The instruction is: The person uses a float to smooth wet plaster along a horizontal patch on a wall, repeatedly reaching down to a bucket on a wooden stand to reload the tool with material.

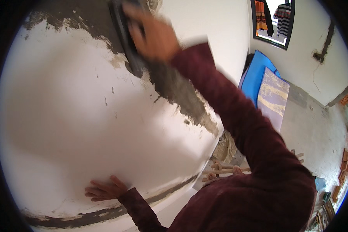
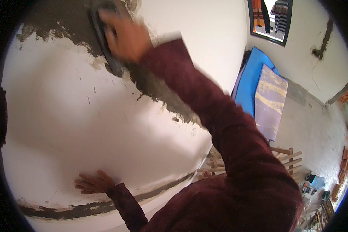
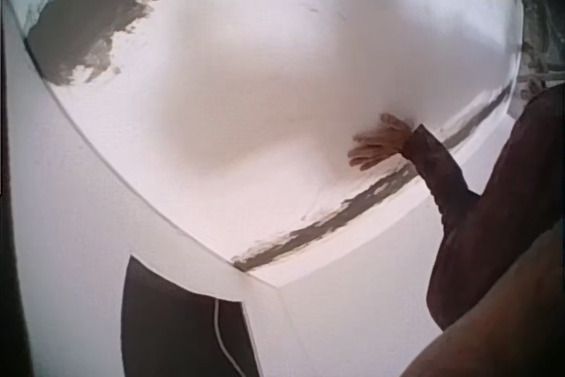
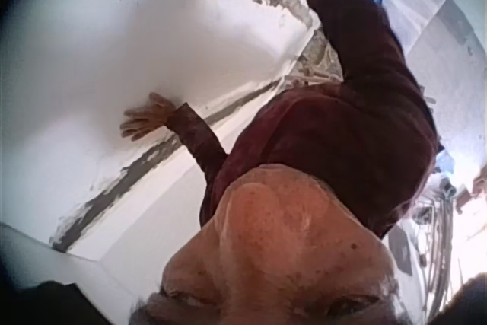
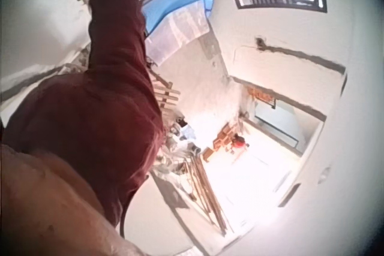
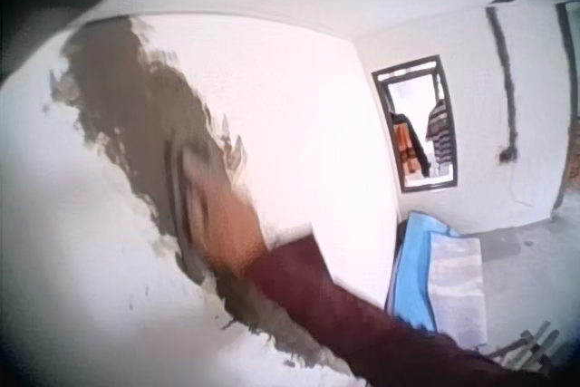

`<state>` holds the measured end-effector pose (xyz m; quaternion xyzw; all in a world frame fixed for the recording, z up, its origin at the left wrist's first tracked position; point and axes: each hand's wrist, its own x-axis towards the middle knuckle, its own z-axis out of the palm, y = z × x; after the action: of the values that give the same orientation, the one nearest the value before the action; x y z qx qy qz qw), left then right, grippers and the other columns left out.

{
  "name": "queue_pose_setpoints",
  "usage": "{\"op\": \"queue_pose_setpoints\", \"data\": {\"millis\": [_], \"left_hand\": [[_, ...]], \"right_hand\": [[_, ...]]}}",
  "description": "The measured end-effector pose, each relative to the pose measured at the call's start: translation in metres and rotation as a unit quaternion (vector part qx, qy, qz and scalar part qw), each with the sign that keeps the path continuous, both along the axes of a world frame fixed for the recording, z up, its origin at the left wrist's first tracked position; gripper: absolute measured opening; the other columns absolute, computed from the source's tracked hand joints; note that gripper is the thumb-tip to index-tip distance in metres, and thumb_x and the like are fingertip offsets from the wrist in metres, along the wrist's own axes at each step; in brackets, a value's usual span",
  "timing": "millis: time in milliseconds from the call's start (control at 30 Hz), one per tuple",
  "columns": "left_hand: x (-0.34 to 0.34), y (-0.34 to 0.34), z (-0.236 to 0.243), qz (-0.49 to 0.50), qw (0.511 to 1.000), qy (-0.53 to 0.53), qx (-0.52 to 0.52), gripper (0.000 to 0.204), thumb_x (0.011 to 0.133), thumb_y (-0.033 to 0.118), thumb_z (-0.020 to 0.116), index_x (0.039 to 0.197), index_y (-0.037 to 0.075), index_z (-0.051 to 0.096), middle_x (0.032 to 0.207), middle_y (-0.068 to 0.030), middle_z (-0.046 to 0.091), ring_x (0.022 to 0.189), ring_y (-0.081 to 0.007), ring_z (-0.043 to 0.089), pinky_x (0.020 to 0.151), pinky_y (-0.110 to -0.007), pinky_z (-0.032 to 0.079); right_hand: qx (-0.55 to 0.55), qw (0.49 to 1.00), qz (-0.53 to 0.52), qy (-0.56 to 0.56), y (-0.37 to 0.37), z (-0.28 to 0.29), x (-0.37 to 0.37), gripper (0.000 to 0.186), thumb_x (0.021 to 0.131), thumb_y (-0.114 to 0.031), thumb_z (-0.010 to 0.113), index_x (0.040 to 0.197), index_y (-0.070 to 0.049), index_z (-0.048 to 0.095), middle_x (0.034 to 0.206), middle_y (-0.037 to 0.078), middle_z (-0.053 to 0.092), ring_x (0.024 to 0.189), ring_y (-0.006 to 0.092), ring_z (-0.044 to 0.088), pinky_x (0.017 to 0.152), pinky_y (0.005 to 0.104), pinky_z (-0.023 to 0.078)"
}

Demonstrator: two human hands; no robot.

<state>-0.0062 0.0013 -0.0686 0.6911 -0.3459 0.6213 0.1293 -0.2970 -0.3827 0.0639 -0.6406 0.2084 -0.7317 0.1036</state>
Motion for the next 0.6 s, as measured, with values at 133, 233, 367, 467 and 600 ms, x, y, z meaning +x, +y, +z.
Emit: {"op": "queue_pose_setpoints", "data": {"millis": [133,233,367,467,600], "left_hand": [[-0.001,-0.003,0.001,0.005,1.0,-0.021,-0.004,0.085,0.099,0.071,0.032,0.161,0.013,0.029,0.167,-0.0224,0.015,0.155,-0.0432,0.008,0.12,-0.065,0.0],[-0.006,-0.002,0.002,-0.001,1.0,-0.011,-0.009,0.085,0.099,0.072,0.027,0.16,0.012,0.029,0.167,-0.023,0.017,0.155,-0.0433,0.009,0.12,-0.065,0.001],[-0.009,0.0,0.0,-0.018,1.0,-0.006,-0.009,0.083,0.1,0.07,0.027,0.159,0.011,0.031,0.167,-0.0228,0.018,0.155,-0.0433,0.011,0.121,-0.062,0.001],[-0.008,0.0,0.001,-0.021,1.0,-0.013,-0.007,0.082,0.101,0.069,0.027,0.157,0.01,0.037,0.166,-0.0232,0.02,0.155,-0.0429,0.013,0.122,-0.06,0.0],[-0.002,-0.001,0.001,-0.026,0.999,-0.02,-0.022,0.079,0.101,0.067,0.029,0.154,0.011,0.043,0.164,-0.0219,0.027,0.154,-0.0417,0.016,0.122,-0.06,0.002]], "right_hand": [[0.206,0.948,0.051,0.238,0.071,-0.104,0.004,0.054,0.093,-0.012,0.06,0.146,-0.018,0.054,0.138,0.012,0.063,0.113,0.0346,0.068,0.102,0.0386,0.053],[0.059,0.998,-0.024,0.014,0.029,-0.07,-0.002,0.052,0.091,-0.015,0.061,0.142,-0.022,0.057,0.124,0.021,0.068,0.096,0.0367,0.07,0.087,0.0458,0.057],[0.128,0.992,-0.012,-0.005,0.018,-0.049,-0.013,0.046,0.093,-0.013,0.059,0.138,-0.009,0.059,0.121,0.024,0.067,0.106,0.0413,0.067,0.093,0.0441,0.054],[0.019,0.997,-0.05,0.059,0.044,-0.089,0.008,0.05,0.092,-0.01,0.057,0.143,-0.007,0.055,0.138,0.023,0.059,0.12,0.0461,0.061,0.104,0.0454,0.05],[0.094,0.99,0.002,0.105,0.055,-0.098,0.009,0.054,0.091,-0.011,0.057,0.144,-0.019,0.056,0.134,0.022,0.063,0.114,0.0417,0.065,0.101,0.0475,0.052]]}}
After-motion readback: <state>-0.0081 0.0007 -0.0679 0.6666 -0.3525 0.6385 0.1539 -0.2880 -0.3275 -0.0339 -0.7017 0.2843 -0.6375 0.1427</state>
